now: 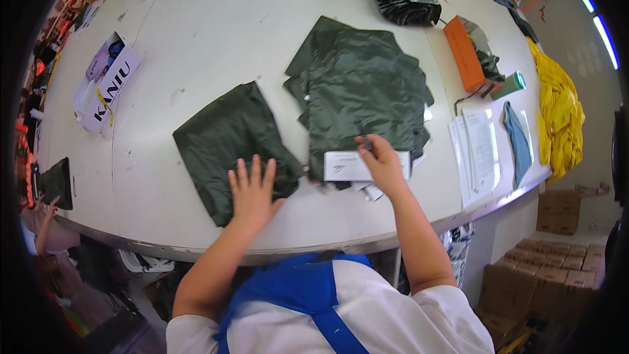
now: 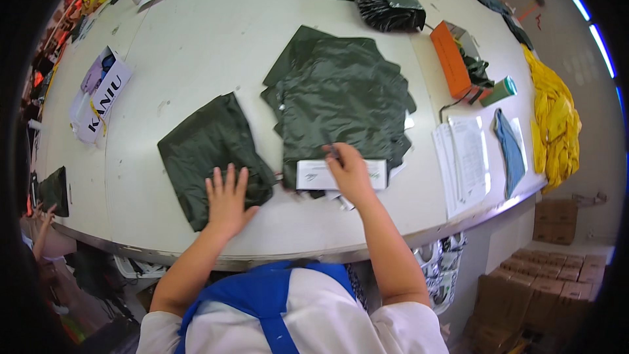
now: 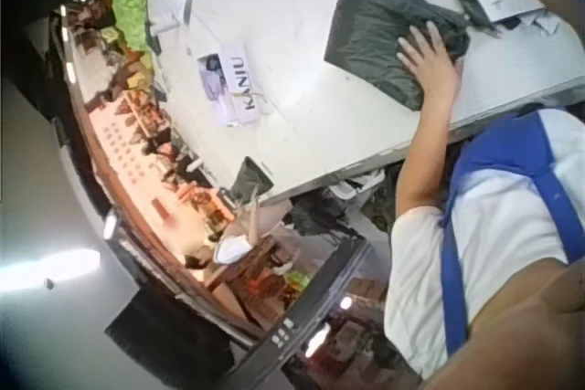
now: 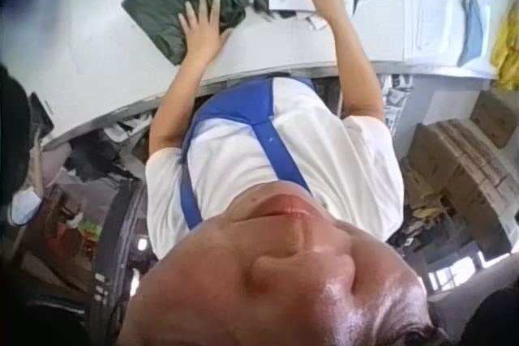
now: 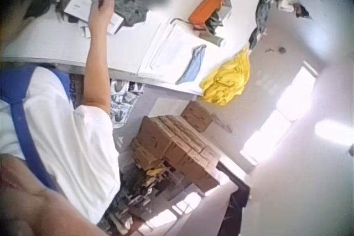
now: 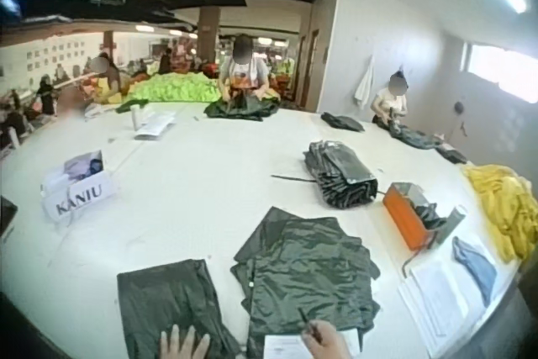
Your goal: The person folds a green jacket on a white table, then places a paper label on it. They repeat this process with several other jackets, stacking the labeled items on the table.
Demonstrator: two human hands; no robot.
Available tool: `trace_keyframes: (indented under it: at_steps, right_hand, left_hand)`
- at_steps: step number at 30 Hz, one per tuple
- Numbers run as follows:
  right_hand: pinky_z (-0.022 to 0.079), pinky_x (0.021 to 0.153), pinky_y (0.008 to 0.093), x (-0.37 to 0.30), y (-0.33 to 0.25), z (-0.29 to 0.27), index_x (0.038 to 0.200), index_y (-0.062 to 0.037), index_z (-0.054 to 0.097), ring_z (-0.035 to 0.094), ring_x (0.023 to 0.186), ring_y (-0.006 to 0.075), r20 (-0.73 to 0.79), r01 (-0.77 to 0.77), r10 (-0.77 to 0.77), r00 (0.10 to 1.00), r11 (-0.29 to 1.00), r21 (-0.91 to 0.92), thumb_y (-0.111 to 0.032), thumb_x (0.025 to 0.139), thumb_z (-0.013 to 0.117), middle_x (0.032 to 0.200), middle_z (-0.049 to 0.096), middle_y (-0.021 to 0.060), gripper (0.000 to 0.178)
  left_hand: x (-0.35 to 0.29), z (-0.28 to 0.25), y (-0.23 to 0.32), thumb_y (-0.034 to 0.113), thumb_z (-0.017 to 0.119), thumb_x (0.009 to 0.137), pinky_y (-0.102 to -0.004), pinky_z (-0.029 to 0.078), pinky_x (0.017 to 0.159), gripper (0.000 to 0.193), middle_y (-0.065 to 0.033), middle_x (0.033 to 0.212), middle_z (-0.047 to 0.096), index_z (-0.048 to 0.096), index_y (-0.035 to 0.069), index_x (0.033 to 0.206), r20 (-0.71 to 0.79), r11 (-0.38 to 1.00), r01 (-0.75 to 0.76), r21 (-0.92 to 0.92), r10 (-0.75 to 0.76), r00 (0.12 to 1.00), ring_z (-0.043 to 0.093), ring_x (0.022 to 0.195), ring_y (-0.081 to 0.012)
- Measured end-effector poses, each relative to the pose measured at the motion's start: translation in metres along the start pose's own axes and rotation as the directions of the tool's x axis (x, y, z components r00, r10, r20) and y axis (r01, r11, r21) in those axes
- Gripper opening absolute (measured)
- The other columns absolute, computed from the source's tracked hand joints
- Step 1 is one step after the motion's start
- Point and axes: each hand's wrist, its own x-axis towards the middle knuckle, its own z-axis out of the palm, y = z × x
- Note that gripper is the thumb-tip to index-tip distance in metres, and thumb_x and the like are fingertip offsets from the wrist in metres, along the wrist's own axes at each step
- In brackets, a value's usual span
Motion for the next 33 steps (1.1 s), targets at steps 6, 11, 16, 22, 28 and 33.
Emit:
trace_keyframes:
  at_steps: [6, 11, 16, 22, 28, 33]
  right_hand:
    - [0.045, 0.063, 0.0295, 0.065, 0.049, -0.173, 0.104, -0.0029, 0.063, 0.056, 0.066, 0.0151, -0.231, -0.1, 0.004, 0.973, 0.908, -0.407, -0.014, 0.086, 0.061, 0.078, 0.063, 0.0091, 0.021]
    - [0.048, 0.072, 0.0353, 0.123, 0.088, -0.238, 0.108, -0.0029, 0.061, 0.062, 0.08, 0.0259, -0.192, -0.026, -0.071, 0.979, 0.888, -0.46, -0.016, 0.086, 0.06, 0.087, 0.063, 0.0149, 0.026]
    - [0.049, 0.081, 0.0408, 0.268, 0.045, -0.208, 0.125, -0.0129, 0.051, 0.058, 0.102, 0.0341, -0.021, 0.227, -0.362, 0.932, 0.626, -0.746, -0.025, 0.081, 0.067, 0.125, 0.048, 0.0121, 0.048]
    - [0.052, 0.076, 0.041, 0.44, 0.003, -0.185, 0.138, -0.0174, 0.036, 0.063, 0.097, 0.0325, 0.099, 0.194, -0.323, 0.941, 0.277, -0.941, -0.033, 0.07, 0.079, 0.148, 0.026, 0.0154, 0.083]
    - [0.048, 0.09, 0.0416, 0.514, -0.003, -0.192, 0.137, -0.0189, 0.041, 0.055, 0.114, 0.0311, 0.284, 0.296, -0.101, 0.953, 0.134, -0.946, -0.047, 0.067, 0.075, 0.14, 0.044, 0.0121, 0.083]
    - [0.047, 0.091, 0.041, 0.514, 0.009, -0.204, 0.134, -0.0202, 0.046, 0.056, 0.112, 0.031, 0.335, 0.371, -0.211, 0.918, 0.159, -0.915, -0.051, 0.07, 0.073, 0.136, 0.047, 0.0101, 0.075]
  left_hand:
    - [0.032, -0.022, -0.023, 0.032, 0.072, 0.074, -0.0614, 0.016, 0.108, 0.094, -0.014, 0.153, 0.019, 0.016, 0.02, 0.149, 0.019, 0.942, 0.304, 0.139, -0.31, 0.951, 0.016, 0.139, -0.0427]
    - [0.075, -0.03, 0.005, 0.014, 0.071, 0.074, -0.055, 0.017, 0.111, 0.09, -0.0169, 0.152, 0.018, 0.018, 0.011, 0.147, -0.306, 0.917, 0.399, -0.031, -0.388, 0.869, 0.016, 0.139, -0.0398]
    - [0.132, -0.019, 0.117, 0.025, 0.066, 0.08, -0.0551, 0.016, 0.111, 0.075, -0.0197, 0.15, 0.018, 0.028, 0.009, 0.143, -0.345, 0.957, 0.04, -0.287, -0.143, 0.928, 0.018, 0.136, -0.0442]
    - [0.164, 0.043, 0.145, 0.03, 0.064, 0.081, -0.0566, 0.013, 0.11, 0.071, -0.021, 0.148, 0.023, 0.032, 0.01, 0.141, -0.245, 0.953, 0.198, -0.229, -0.253, 0.936, 0.02, 0.136, -0.0415]
    - [0.16, 0.044, 0.139, 0.028, 0.068, 0.075, -0.0561, 0.01, 0.111, 0.077, -0.0216, 0.149, 0.021, 0.032, 0.01, 0.141, -0.163, 0.946, 0.229, -0.231, -0.269, 0.949, 0.018, 0.137, -0.042]
    - [0.164, 0.045, 0.137, 0.028, 0.069, 0.074, -0.0571, 0.009, 0.11, 0.079, -0.0217, 0.149, 0.019, 0.031, 0.01, 0.141, -0.139, 0.946, 0.219, -0.239, -0.256, 0.957, 0.016, 0.138, -0.0424]
